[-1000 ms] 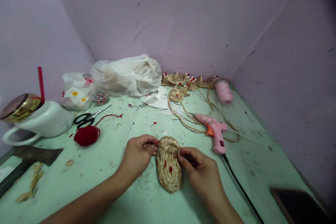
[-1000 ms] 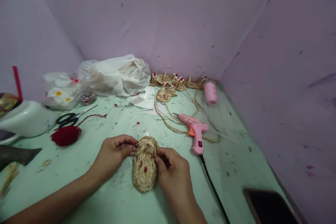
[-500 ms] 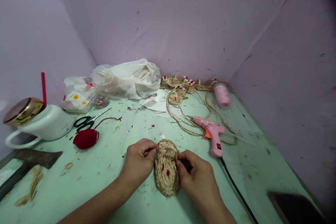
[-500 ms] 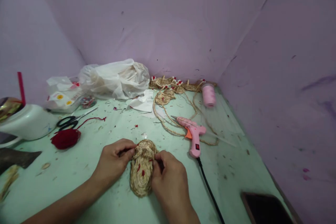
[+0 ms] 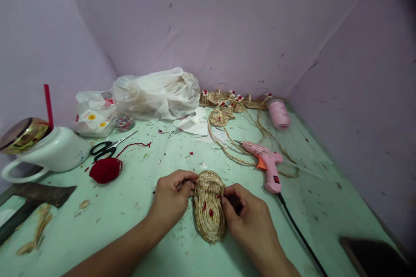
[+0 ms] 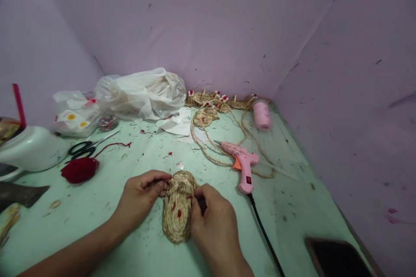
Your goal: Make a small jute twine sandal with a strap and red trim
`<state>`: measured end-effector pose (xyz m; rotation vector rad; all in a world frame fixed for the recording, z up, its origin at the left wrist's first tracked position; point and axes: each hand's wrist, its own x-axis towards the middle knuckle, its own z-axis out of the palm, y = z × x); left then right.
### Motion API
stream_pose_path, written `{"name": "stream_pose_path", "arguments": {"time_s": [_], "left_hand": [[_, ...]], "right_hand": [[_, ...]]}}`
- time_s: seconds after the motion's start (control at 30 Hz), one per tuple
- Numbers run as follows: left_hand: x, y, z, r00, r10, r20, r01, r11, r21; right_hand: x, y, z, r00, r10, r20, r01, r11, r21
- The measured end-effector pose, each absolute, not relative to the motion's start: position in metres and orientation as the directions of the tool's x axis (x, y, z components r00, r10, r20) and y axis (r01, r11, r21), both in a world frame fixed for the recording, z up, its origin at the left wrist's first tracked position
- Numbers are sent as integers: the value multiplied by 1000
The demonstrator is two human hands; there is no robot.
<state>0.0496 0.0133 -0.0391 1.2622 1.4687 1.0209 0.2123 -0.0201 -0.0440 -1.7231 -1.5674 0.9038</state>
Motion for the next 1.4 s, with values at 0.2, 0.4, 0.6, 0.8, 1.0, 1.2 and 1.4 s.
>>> {"name": "stream_pose_path", "arguments": {"time_s": [0.2,0.4,0.6,0.8,1.0,1.2,1.4], "left_hand": [[48,10,-35,86,996,35,299,-59,952],[47,2,-32,137,987,80,204,-107,973],[48,-6,-33,191,975,111,264,-160,951],[46,-10,-29,192,966,174,287,-225,931],[44,-13,-24,219,946,239,299,-299,906],[43,-12,-27,243,939,243,273,-306,912],[46,-10,-28,161,985,56,162,-82,983]], "right_hand": [[216,-20,-42,-51,990,-133,519,-87,-850],[228,-24,-29,-234,948,-214,576,-43,-816],[257,-26,-6,-276,899,-341,615,-107,-782],[266,-23,23,-233,953,-192,659,9,-753],[210,-11,29,-220,970,-104,670,73,-739],[191,-10,15,-254,959,-129,624,60,-779],[207,-6,13,-158,977,-145,495,-49,-867]]}}
